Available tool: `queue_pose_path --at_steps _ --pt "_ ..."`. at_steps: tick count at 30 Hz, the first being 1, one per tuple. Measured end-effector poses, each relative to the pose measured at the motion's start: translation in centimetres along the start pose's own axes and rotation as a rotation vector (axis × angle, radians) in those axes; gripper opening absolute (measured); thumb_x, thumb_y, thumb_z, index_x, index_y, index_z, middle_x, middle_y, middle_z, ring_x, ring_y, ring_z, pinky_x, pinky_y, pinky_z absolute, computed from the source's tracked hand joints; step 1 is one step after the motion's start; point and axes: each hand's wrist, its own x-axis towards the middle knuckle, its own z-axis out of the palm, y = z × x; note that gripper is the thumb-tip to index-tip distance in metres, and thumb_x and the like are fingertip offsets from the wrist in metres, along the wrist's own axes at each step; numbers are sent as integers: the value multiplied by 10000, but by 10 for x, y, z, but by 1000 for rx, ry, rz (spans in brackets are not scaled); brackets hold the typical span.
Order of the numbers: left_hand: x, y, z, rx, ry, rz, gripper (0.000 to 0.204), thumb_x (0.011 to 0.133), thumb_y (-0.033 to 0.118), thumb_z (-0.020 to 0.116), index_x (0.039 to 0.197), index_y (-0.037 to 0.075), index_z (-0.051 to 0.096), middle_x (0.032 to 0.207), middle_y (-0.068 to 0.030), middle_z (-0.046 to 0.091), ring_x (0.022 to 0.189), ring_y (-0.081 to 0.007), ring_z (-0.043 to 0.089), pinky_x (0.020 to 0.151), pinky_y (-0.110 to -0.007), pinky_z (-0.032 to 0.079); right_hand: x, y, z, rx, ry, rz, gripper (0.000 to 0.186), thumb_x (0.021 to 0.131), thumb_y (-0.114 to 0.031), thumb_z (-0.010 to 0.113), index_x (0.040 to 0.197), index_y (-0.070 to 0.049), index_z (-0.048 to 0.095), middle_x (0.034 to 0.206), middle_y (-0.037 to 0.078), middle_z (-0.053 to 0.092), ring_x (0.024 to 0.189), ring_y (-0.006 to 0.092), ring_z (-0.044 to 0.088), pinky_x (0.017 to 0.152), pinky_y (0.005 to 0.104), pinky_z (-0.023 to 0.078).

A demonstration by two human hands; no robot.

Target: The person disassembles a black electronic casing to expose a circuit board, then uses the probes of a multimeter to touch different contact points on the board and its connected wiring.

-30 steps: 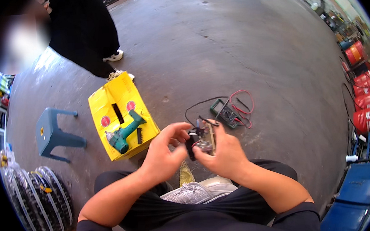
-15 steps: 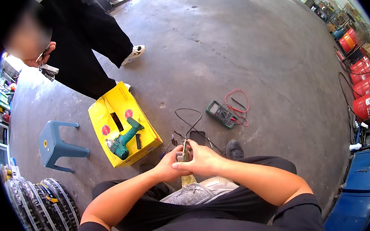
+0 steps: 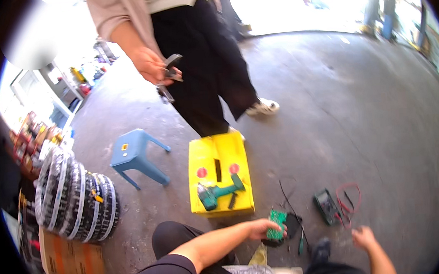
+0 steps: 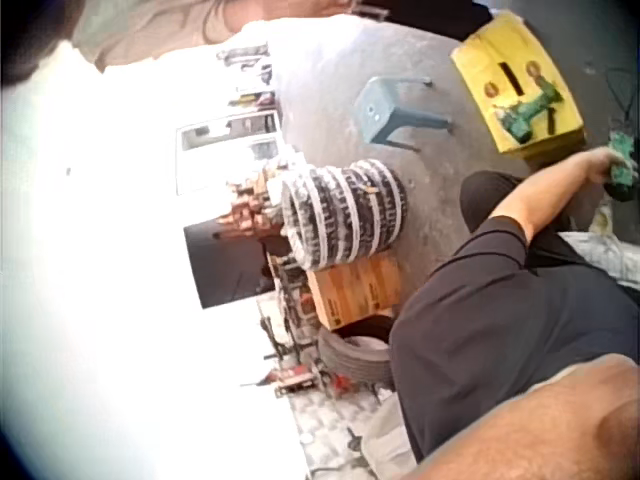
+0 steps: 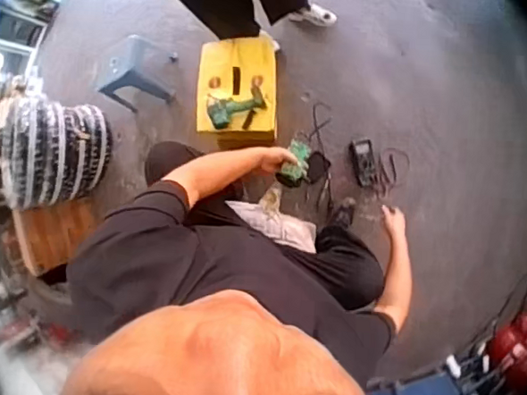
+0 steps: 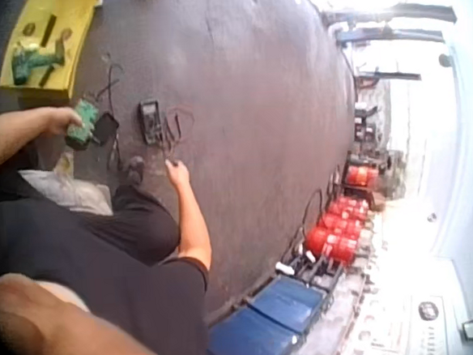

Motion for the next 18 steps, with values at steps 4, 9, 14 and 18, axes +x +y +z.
queue_pose_path --at_steps 4,9,14,18 --pt "-36 -21 -20 -71 128 -42 372 897 193 662 1255 96 631 1143 -33 681 1054 -173 647 864 -367 519 -28 -20 66 224 -378 348 412 859 -209 708 1176 41 630 855 147 726 764 264 710 695 355 553" --pt "-35 -39 -32 -67 158 -68 384 885 224 698 1252 133 632 1104 -19 672 1025 -171 641 830 -382 528 -57 -96 31 17 -388 79 312 941 -306 629 1003 -22 743 884 165 750 714 350 693 694 434 549" --pt "-39 -41 -14 -87 123 26 323 896 247 701 1189 156 600 1092 -22 669 1010 -168 640 861 -378 507 -86 -213 -39 -112 -205 -145 432 935 -402 583 825 -11 728 777 216 698 709 384 679 708 469 513" --pt "-47 -30 4 -83 177 81 317 908 263 700 1185 146 602 1093 -30 684 1007 -173 653 844 -352 504 -81 -254 -57 -182 -107 -233 413 941 -367 587 805 1 717 739 221 681 741 390 681 726 479 514"
